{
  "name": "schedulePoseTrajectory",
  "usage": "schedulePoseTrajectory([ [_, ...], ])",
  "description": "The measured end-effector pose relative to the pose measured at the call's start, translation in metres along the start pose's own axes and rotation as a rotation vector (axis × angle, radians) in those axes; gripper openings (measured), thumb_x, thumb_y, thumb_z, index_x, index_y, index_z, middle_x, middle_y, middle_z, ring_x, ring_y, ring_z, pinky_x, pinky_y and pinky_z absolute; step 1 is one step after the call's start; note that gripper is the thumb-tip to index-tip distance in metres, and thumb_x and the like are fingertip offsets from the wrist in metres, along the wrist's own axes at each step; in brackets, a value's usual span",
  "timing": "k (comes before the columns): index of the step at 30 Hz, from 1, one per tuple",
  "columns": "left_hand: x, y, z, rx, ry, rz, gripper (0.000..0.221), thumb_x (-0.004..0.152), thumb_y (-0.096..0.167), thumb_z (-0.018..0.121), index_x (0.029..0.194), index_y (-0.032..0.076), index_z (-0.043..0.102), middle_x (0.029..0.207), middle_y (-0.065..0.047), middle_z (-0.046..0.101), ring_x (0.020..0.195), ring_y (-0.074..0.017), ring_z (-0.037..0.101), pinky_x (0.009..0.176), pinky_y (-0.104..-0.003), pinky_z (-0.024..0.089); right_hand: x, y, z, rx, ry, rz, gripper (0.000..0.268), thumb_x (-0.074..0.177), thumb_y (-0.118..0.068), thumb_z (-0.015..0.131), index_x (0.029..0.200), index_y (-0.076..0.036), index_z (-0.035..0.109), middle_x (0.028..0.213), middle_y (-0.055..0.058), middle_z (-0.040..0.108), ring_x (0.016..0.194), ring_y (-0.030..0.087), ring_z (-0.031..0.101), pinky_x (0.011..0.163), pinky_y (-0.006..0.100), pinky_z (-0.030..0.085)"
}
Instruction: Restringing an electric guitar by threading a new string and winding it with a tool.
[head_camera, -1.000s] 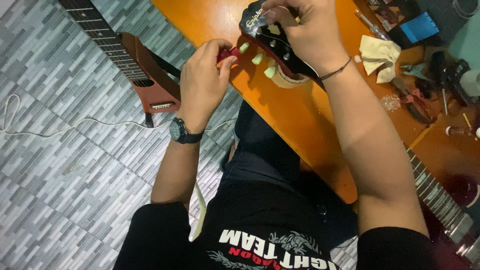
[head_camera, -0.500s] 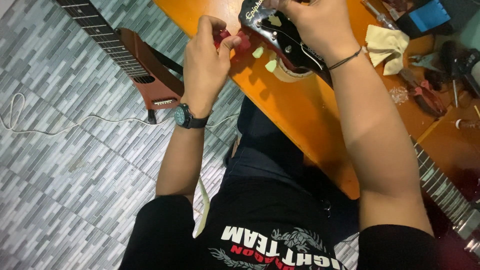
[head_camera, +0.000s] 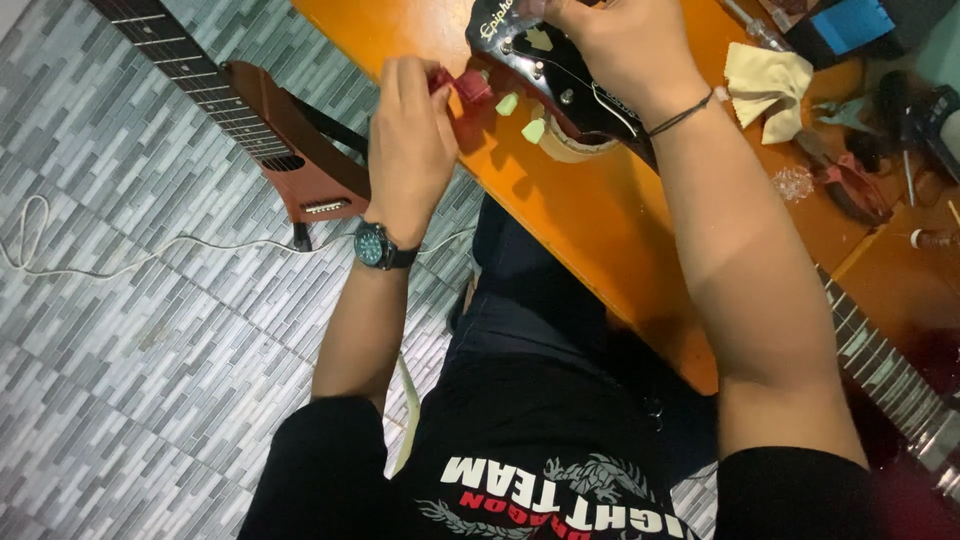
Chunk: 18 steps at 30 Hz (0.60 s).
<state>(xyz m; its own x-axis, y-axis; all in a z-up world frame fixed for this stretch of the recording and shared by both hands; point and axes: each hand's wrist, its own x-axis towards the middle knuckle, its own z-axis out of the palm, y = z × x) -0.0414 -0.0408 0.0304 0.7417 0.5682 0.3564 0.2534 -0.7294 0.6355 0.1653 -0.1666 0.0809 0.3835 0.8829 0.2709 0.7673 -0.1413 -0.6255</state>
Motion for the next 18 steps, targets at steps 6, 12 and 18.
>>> schedulePoseTrajectory([
  [6,0.005,0.017,-0.013,-0.022,0.157,0.117,0.012,0.101,-0.005,0.062,0.109,-0.002,0.053,0.105,-0.014,0.048,0.086,-0.0265,0.058,0.069,-0.033,0.054,0.0,-0.01,0.0,0.171,0.059,0.145,0.015,0.105,-0.026,0.079,0.109,-0.012,0.073,0.107,0.003,0.073,0.099,0.016,0.068,0.082,0.03,0.052],
  [12,0.001,0.013,-0.007,-0.106,0.176,0.08,0.01,0.106,0.004,0.052,0.111,-0.004,0.054,0.106,-0.016,0.048,0.09,-0.0288,0.059,0.074,-0.038,0.055,0.0,-0.009,0.001,0.148,0.058,0.118,0.012,0.106,-0.026,0.078,0.107,-0.014,0.076,0.106,0.0,0.073,0.098,0.014,0.067,0.083,0.03,0.05],
  [18,-0.011,0.003,0.005,-0.003,0.119,0.075,0.008,0.103,0.002,0.058,0.106,-0.005,0.059,0.1,-0.015,0.048,0.08,-0.0274,0.06,0.066,-0.037,0.055,0.001,-0.017,0.001,0.193,0.087,0.222,0.014,0.1,-0.028,0.08,0.102,-0.015,0.074,0.101,-0.003,0.075,0.095,0.01,0.07,0.08,0.027,0.054],
])
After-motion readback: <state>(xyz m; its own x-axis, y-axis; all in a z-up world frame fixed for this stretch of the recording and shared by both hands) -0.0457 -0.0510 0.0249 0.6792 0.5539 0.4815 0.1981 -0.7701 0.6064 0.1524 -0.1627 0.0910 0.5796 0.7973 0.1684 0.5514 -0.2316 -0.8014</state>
